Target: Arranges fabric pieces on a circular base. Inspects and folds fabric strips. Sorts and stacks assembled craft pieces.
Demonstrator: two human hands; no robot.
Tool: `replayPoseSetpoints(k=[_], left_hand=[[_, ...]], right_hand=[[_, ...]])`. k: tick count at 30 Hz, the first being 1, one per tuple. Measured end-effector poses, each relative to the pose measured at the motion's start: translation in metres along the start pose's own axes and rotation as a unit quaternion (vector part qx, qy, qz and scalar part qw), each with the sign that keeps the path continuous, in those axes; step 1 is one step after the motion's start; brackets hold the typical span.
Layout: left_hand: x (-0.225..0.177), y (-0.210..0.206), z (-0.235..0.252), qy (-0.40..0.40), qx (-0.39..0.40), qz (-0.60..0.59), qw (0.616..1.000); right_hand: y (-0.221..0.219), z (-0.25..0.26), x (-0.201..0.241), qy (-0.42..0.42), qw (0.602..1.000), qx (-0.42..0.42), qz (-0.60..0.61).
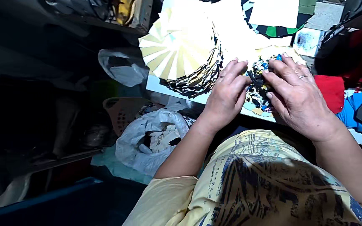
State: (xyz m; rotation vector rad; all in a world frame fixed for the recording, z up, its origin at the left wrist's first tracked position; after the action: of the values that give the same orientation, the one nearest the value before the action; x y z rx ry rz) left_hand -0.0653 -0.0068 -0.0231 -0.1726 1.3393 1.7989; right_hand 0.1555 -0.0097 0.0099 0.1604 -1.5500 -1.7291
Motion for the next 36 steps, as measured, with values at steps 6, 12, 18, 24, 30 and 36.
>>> replayPoseSetpoints(k=[6, 12, 18, 24, 30, 36], left_hand=[[0.002, 0.002, -0.001, -0.025, 0.006, -0.026, 0.999], [0.004, 0.003, -0.001, -0.041, -0.010, -0.064, 0.997], [0.002, -0.002, -0.002, -0.013, -0.062, -0.040, 0.997], [0.000, -0.004, 0.000, 0.017, -0.053, 0.001, 0.998], [-0.001, -0.003, 0.002, 0.023, -0.024, 0.010, 0.999], [-0.002, -0.002, 0.004, 0.031, 0.006, 0.029, 0.999]], right_hand=[[-0.008, 0.005, 0.001, 0.026, 0.999, -0.020, 0.029], [-0.005, 0.005, 0.005, 0.053, 0.997, -0.011, 0.057], [0.000, 0.008, 0.003, 0.054, 0.996, -0.041, 0.065], [-0.008, 0.012, 0.010, 0.055, 0.998, -0.014, 0.023], [-0.004, 0.006, 0.011, 0.062, 0.997, -0.032, 0.024], [0.003, 0.002, 0.013, 0.064, 0.998, 0.018, 0.023]])
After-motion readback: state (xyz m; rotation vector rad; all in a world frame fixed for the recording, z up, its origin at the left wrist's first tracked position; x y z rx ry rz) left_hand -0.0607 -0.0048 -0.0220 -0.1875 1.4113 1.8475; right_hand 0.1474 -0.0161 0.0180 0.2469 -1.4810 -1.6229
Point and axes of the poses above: each hand's wrist, its own z-axis towards the middle knuckle, its own y-axis out of the back of the hand, x = y × z, the point moved 1 cm from there along z, towards the middle knuckle
